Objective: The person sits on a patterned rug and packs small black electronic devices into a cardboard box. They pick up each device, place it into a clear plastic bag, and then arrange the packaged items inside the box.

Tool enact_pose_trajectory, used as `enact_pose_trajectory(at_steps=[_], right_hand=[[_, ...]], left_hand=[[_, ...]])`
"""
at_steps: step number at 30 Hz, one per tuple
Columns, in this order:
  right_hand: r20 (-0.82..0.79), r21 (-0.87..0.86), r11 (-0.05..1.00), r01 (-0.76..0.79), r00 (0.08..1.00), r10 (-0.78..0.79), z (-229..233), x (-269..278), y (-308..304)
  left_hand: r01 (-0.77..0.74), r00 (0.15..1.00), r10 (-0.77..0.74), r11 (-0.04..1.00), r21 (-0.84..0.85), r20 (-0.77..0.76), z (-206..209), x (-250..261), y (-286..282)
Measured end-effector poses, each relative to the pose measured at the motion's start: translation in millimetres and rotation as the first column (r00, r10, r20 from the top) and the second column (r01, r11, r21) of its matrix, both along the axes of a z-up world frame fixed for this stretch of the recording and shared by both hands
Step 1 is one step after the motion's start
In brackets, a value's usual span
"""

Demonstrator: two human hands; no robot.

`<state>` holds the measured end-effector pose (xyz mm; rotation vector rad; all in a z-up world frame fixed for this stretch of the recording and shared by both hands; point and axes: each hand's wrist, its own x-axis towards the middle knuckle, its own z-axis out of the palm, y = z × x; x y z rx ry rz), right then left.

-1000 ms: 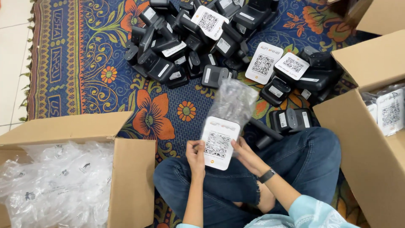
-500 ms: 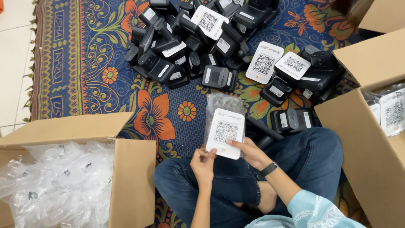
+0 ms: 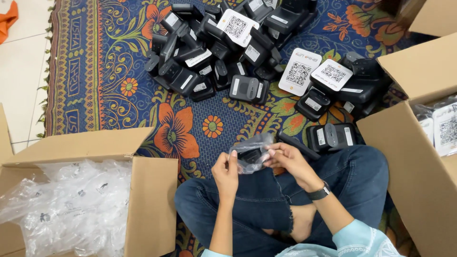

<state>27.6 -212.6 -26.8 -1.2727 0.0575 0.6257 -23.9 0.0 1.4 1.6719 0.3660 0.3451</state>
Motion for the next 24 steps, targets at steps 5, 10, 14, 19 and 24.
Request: enact_pose_trajectory(at_steps=[5, 10, 14, 19, 24], right_hand=[[0.224, -0.09, 0.993, 0.075, 0.973, -0.053, -59, 3, -38], [0.611, -0.322, 0.946, 0.047, 0.773, 0.169, -14, 1, -12], [0.828, -0.49, 0.83, 0.268, 0.442, 0.346, 2, 8, 21], [0.643, -0.704, 0.678, 0.211, 0.595, 0.483, -42, 6, 33], [0.542, -0.7, 0.61, 0.371, 0.833, 0.114, -34, -13, 56]], left_hand=[[0.004, 1.0, 0.004, 0.925, -0.38, 0.02, -52, 5, 24], [0.067, 0.995, -0.089, 0.927, -0.37, -0.041, -51, 5, 10], [0.29, 0.956, -0.267, 0.927, -0.239, 0.124, -61, 3, -19], [0.255, 0.956, -0.291, 0.896, 0.363, 0.046, -33, -23, -43], [0.014, 0.99, -0.064, 0.933, 0.361, 0.126, -51, -37, -59]])
